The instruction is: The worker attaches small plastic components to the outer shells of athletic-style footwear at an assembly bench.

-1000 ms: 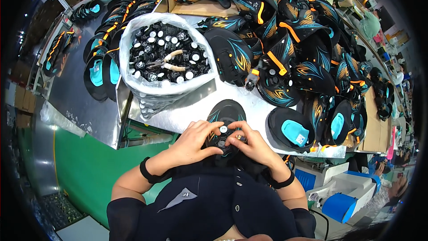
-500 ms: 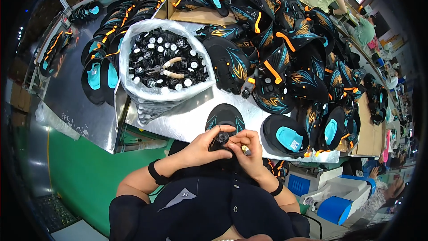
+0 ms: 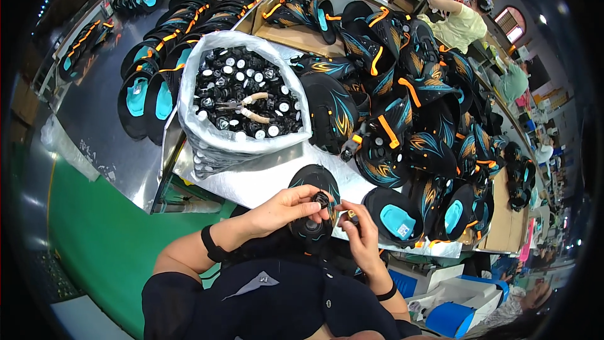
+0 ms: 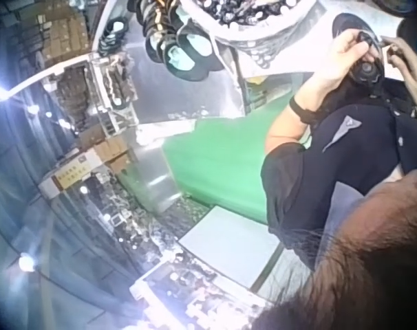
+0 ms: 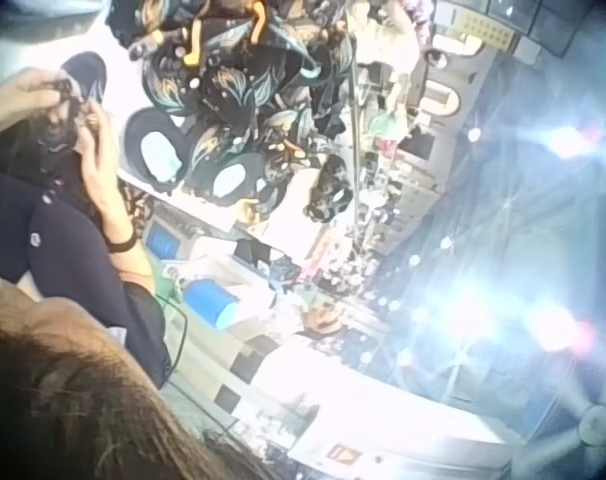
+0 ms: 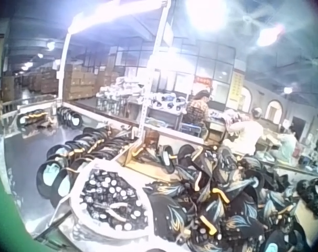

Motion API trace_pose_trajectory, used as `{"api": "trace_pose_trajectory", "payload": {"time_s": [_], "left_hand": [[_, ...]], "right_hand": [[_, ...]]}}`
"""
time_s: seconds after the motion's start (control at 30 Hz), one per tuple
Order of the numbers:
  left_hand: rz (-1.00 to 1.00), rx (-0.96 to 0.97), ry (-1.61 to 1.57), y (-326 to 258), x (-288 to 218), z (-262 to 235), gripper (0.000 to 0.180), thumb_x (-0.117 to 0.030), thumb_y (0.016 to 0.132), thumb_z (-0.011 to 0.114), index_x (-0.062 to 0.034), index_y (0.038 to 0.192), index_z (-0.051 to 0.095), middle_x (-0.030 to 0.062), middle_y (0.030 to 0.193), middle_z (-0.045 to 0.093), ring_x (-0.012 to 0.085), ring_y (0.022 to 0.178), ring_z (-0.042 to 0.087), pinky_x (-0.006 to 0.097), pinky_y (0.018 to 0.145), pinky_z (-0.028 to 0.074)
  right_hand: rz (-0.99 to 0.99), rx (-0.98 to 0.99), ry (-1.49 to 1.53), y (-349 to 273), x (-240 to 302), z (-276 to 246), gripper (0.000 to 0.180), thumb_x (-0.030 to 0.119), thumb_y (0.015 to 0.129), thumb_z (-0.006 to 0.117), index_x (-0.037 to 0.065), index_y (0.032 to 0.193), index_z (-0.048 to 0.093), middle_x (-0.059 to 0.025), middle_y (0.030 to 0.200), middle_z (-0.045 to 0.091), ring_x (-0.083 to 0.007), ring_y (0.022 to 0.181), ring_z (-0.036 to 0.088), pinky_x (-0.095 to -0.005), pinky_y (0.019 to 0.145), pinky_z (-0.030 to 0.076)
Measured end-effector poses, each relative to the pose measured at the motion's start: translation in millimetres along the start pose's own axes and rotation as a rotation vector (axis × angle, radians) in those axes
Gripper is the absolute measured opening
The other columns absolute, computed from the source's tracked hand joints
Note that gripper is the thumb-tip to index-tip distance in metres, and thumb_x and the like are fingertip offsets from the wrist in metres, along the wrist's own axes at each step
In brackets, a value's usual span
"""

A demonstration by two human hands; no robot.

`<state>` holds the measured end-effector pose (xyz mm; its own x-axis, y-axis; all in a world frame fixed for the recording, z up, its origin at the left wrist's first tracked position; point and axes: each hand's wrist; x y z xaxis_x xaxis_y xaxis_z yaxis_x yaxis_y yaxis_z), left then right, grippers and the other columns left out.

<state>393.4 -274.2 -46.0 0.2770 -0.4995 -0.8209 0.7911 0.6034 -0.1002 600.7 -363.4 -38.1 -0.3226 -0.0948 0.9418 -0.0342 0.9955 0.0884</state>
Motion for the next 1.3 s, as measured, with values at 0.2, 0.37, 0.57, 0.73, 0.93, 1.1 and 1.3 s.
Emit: {"api": "trace_pose_trajectory", "payload": {"time_s": [0.2, 0.37, 0.57, 0.73, 0.93, 1.1, 1.3], "left_hand": [[-0.102, 0.099, 0.042, 5.7, -10.5, -1.6, 0.027, -0.025, 0.096, 0.058, -0.0035, 0.112, 0.059, 0.0002, 0.089, 0.062, 0.0063, 0.081, 0.057, 0.022, 0.073, 0.045], [-0.156, 0.175, 0.030, 8.8, -13.9, -1.9, 0.024, -0.020, 0.098, 0.053, -0.0013, 0.112, 0.058, 0.0045, 0.093, 0.064, 0.0080, 0.071, 0.058, 0.019, 0.063, 0.041], [-0.205, 0.168, -0.037, 10.3, -8.3, -7.7, 0.024, -0.025, 0.097, 0.053, -0.0041, 0.108, 0.058, 0.0031, 0.088, 0.062, 0.0070, 0.061, 0.057, 0.018, 0.055, 0.037], [-0.245, 0.207, -0.046, 13.7, -3.4, -11.8, 0.024, -0.025, 0.098, 0.052, -0.0032, 0.106, 0.058, 0.0039, 0.085, 0.062, 0.0069, 0.058, 0.055, 0.019, 0.054, 0.037], [-0.263, 0.216, -0.050, 14.2, -5.7, -12.4, 0.025, -0.026, 0.098, 0.052, -0.0030, 0.106, 0.057, 0.0039, 0.083, 0.062, 0.0071, 0.058, 0.054, 0.019, 0.055, 0.039], [-0.267, 0.219, -0.046, 14.3, -4.3, -12.5, 0.024, -0.024, 0.098, 0.053, -0.0028, 0.107, 0.058, 0.0038, 0.083, 0.062, 0.0071, 0.058, 0.054, 0.019, 0.054, 0.038], [-0.273, 0.211, -0.059, 11.7, -5.8, -12.8, 0.023, -0.021, 0.097, 0.053, -0.0015, 0.108, 0.059, 0.0044, 0.084, 0.062, 0.0079, 0.060, 0.055, 0.019, 0.056, 0.040]], "right_hand": [[-0.011, -0.132, 0.102, 28.5, -9.1, -6.3, 0.035, 0.028, 0.102, 0.041, -0.001, 0.116, 0.055, -0.0025, 0.074, 0.052, -0.0075, 0.064, 0.046, -0.0226, 0.058, 0.037], [0.067, -0.145, 0.148, 61.0, -5.0, 3.5, 0.038, 0.034, 0.101, 0.034, 0.000, 0.101, 0.052, 0.0013, 0.056, 0.046, -0.0050, 0.049, 0.039, -0.0226, 0.045, 0.027], [0.051, -0.055, 0.066, 68.5, -7.5, 2.8, 0.037, 0.033, 0.100, 0.031, 0.000, 0.102, 0.050, -0.0022, 0.056, 0.051, -0.0071, 0.047, 0.042, -0.0230, 0.045, 0.030], [0.028, -0.007, 0.062, 67.4, -8.0, 1.4, 0.035, 0.028, 0.100, 0.032, -0.001, 0.105, 0.050, -0.0042, 0.058, 0.052, -0.0089, 0.049, 0.045, -0.0241, 0.046, 0.033], [0.031, 0.021, 0.063, 67.3, -7.0, 1.4, 0.034, 0.027, 0.100, 0.032, -0.001, 0.105, 0.050, -0.0049, 0.059, 0.054, -0.0088, 0.049, 0.045, -0.0235, 0.047, 0.034], [0.023, 0.017, 0.085, 66.0, -8.8, 1.8, 0.034, 0.027, 0.100, 0.032, -0.001, 0.104, 0.051, -0.0046, 0.058, 0.054, -0.0081, 0.048, 0.045, -0.0230, 0.046, 0.034], [0.041, -0.024, 0.088, 63.2, -12.6, -1.8, 0.037, 0.029, 0.100, 0.030, -0.001, 0.103, 0.052, -0.0029, 0.055, 0.052, -0.0068, 0.046, 0.041, -0.0226, 0.044, 0.029]]}}
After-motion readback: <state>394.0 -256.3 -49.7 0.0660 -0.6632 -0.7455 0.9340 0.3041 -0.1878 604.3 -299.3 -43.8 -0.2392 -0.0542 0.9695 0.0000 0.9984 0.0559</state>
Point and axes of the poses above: each hand's wrist, its own y-axis towards the middle knuckle, its own z-axis out of the palm, x = y × z
